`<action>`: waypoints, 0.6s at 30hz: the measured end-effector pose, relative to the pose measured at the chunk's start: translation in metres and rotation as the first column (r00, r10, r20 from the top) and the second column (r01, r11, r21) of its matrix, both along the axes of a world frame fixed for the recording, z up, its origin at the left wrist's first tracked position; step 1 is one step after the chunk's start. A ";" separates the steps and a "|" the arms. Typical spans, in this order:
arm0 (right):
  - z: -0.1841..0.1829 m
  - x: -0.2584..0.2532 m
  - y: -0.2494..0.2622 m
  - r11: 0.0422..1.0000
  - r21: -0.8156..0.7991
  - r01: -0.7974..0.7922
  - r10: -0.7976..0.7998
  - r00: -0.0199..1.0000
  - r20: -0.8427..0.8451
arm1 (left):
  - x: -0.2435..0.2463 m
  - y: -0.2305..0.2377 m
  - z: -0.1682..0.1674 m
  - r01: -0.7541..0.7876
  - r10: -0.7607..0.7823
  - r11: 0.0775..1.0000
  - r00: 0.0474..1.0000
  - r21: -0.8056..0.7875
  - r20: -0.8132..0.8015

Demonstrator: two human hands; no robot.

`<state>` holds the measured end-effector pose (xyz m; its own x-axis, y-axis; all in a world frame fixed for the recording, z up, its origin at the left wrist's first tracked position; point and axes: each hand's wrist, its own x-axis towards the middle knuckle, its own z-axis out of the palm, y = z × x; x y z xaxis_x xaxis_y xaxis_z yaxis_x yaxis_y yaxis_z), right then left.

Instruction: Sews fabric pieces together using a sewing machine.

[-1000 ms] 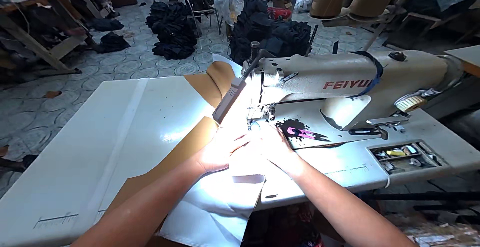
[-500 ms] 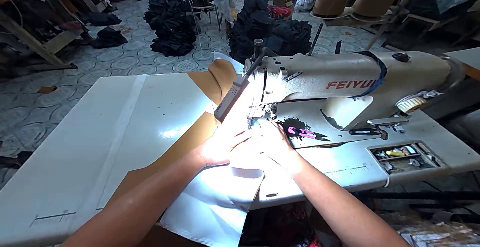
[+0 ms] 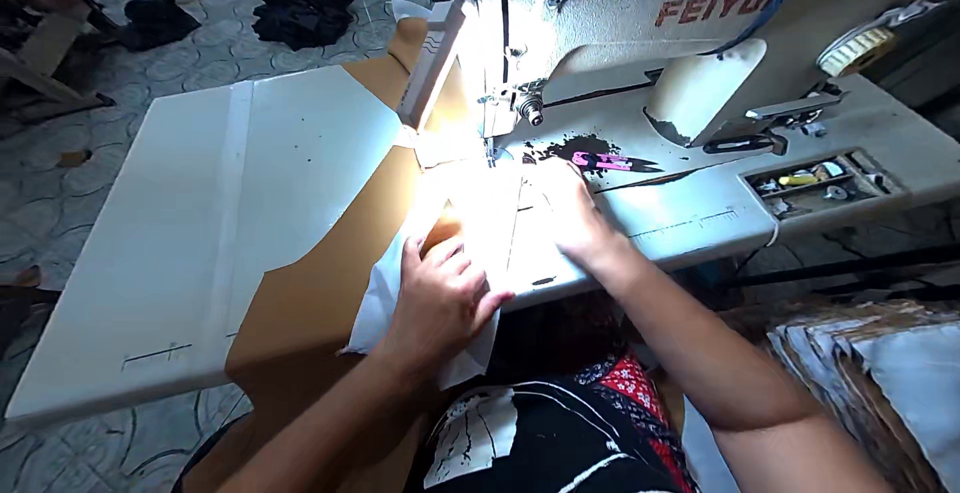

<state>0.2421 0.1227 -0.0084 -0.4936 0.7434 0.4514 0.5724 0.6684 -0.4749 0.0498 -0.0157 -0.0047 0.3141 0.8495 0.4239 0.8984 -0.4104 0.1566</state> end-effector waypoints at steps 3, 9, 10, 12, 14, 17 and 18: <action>-0.023 0.012 -0.058 0.991 0.135 0.022 -0.004 0.991 -0.134 | 0.014 -0.022 -0.017 -0.142 0.143 0.988 0.990 0.055 -0.017; -0.064 0.016 -0.117 0.984 0.170 0.059 -0.033 0.987 -0.155 | 0.033 -0.038 -0.053 -0.224 0.224 0.972 0.975 0.067 0.010; -0.063 0.016 -0.116 0.983 0.170 0.070 -0.043 0.987 -0.157 | 0.033 -0.038 -0.052 -0.234 0.233 0.970 0.972 0.071 0.018; -0.057 0.014 -0.110 0.983 0.161 0.090 -0.068 0.988 -0.139 | 0.032 -0.039 -0.043 -0.222 0.221 0.975 0.974 0.012 0.051; -0.050 0.013 -0.104 0.987 0.135 0.085 -0.073 0.993 -0.091 | 0.028 -0.042 -0.033 -0.186 0.193 0.979 0.977 -0.080 0.092; -0.043 0.009 -0.095 0.994 0.095 0.053 -0.051 0.998 -0.031 | 0.024 -0.043 -0.024 -0.153 0.170 0.978 0.978 -0.145 0.119; -0.041 0.008 -0.094 0.996 0.080 0.043 -0.041 0.999 -0.019 | 0.024 -0.044 -0.022 -0.150 0.170 0.977 0.977 -0.155 0.126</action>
<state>0.2496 0.0289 -0.0498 -0.4540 0.7244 0.5187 0.5929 0.6802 -0.4311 0.0740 -0.0594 -0.0264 0.1165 0.9391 0.3233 0.9160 -0.2274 0.3305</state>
